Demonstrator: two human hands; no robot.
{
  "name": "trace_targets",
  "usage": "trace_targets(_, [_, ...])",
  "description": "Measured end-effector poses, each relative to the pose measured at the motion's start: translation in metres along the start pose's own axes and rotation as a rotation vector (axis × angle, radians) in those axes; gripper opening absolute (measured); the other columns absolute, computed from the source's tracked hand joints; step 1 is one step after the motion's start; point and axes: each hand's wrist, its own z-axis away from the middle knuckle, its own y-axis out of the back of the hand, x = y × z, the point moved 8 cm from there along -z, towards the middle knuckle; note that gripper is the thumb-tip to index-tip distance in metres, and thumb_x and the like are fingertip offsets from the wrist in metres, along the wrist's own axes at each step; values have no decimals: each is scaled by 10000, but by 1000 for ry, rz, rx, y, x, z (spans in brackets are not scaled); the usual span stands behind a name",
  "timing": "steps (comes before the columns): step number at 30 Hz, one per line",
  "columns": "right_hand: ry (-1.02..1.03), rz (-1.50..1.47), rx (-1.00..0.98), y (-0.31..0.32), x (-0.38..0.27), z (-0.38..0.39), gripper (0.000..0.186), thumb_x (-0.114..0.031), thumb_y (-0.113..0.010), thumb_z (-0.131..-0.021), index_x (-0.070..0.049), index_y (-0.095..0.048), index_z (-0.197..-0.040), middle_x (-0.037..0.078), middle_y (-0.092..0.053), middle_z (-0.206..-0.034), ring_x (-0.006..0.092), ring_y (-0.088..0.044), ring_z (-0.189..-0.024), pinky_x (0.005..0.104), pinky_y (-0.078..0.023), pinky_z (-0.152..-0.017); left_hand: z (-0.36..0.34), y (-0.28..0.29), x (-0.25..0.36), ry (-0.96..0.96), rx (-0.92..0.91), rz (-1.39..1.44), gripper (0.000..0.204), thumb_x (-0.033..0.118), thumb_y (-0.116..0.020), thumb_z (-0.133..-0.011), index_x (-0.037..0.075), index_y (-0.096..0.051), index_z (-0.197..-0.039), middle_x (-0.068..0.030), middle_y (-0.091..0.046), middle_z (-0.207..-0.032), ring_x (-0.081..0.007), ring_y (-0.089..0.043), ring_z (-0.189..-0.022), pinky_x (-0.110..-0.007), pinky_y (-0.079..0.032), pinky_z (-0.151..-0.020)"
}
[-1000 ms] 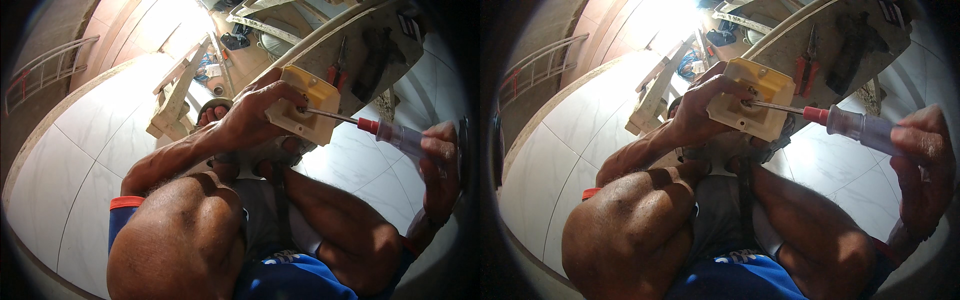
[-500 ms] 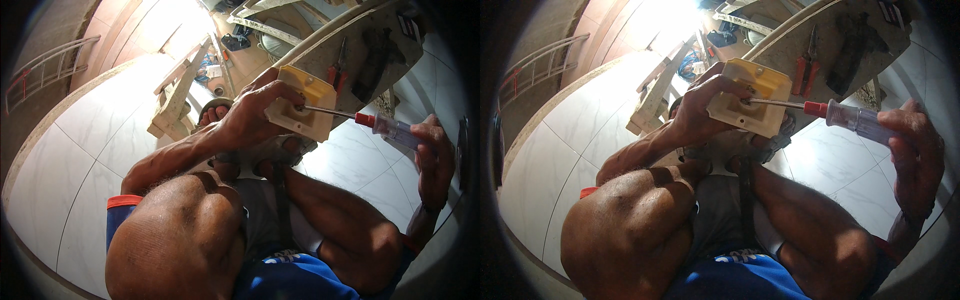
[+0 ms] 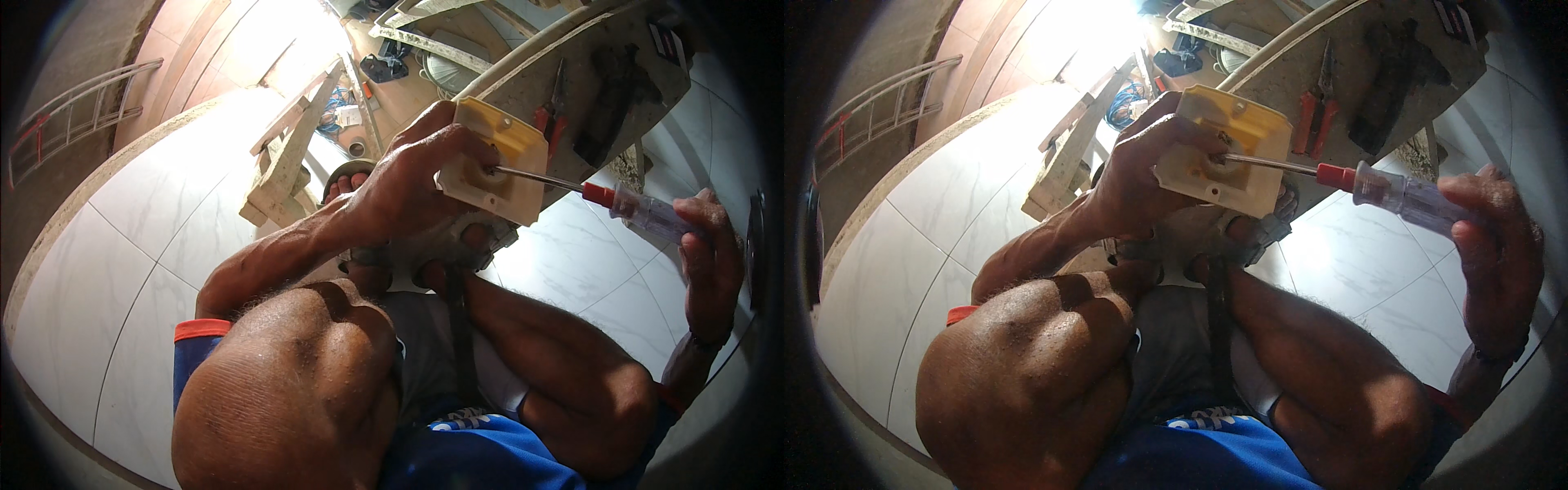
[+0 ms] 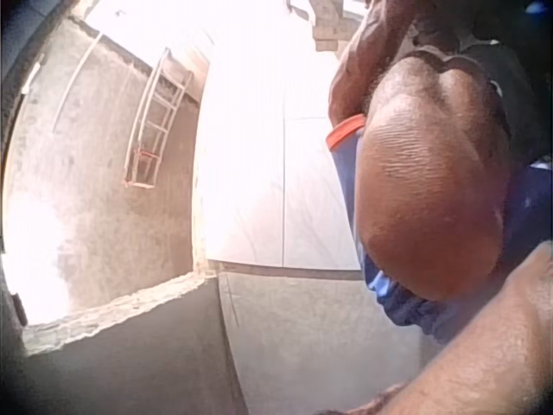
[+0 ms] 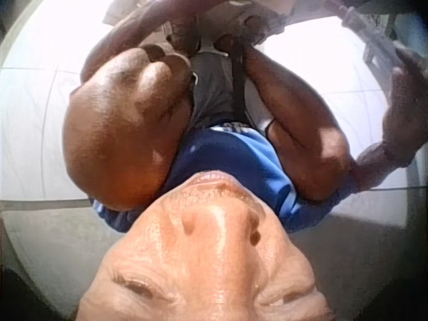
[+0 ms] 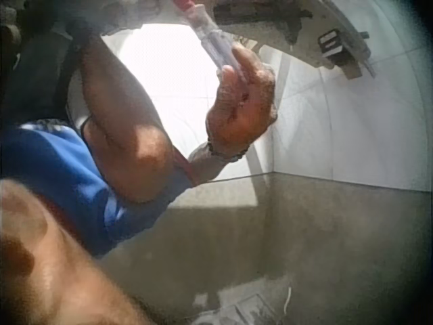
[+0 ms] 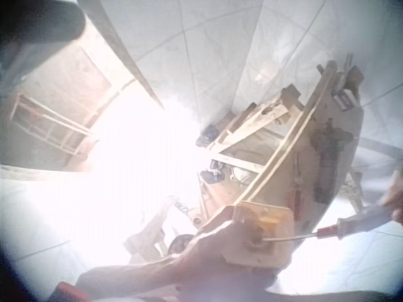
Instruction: The person wires an electrical outlet, connecting wires to the back of the socket and tightening the screws with a screwdriver.
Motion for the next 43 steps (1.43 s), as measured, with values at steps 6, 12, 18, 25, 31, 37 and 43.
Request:
trace_targets(6, [111, -2, 126, -9, -14, -12, 403, -373, -561, -907, -107, -538, -1210, 156, -560, -1145, 280, -571, -1078, 401, -515, -856, 4, 4, -10, 30, 20, -62, 416, 52, -817, -639, 88, -613, -1000, -132, -555, -1037, -317, -593, -964, -372, -512, -797])
trace_targets(12, [142, -105, -45, -2, -18, -21, 326, -333, -558, -919, -135, -551, -1177, 124, -554, -992, 248, -594, -923, 328, -535, -762, 9, -7, -1, 72, -73, -63, 419, 55, -817, -640, 101, -614, -1003, -125, -543, -1025, -319, -583, -959, -372, -508, -781])
trace_targets(18, [-237, -373, -20, -24, 3, -20, 404, -444, -554, -915, -135, -572, -1173, 86, -581, -890, 205, -610, -762, 310, -532, -647, 13, -4, -5, 102, -44, -67, 405, 62, -815, -657, 107, -605, -1000, -129, -540, -1033, -329, -580, -973, -383, -505, -787])
trace_targets(25, [396, 118, 45, -30, -48, -15, 447, -348, -634, -883, -172, -537, -1282, 91, -548, -830, 223, -547, -666, 286, -428, -492, 10, -5, -4, 16, -105, -98, 446, 73, -844, -641, 104, -600, -1013, -130, -546, -1097, -294, -589, -1001, -370, -530, -817])
trace_targets(31, [274, 18, 27, -48, -43, -14, 465, -276, -674, -860, -118, -554, -1280, 48, -544, -657, 162, -499, -531, 300, -410, -461, 3, -2, 7, -76, -118, -168, 452, 46, -819, -637, 93, -594, -1026, -164, -523, -1123, -342, -571, -1018, -395, -530, -807])
trace_targets(37, [-354, -773, -322, -81, 2, -13, 541, -514, -553, -908, -97, -537, -1252, 60, -584, -807, 102, -567, -600, 230, -457, -501, 4, 2, 8, -81, -95, -235, 444, 87, -846, -639, 97, -607, -1013, -157, -553, -1096, -324, -571, -1023, -402, -531, -804])
trace_targets(43, [240, -7, 1, -45, -43, -18, 442, -281, -711, -835, -126, -551, -1216, 116, -579, -983, 173, -601, -749, 278, -516, -535, 3, -8, 0, -30, -156, -147, 470, 43, -830, -621, 90, -598, -1028, -181, -528, -1139, -349, -575, -1051, -404, -540, -836])
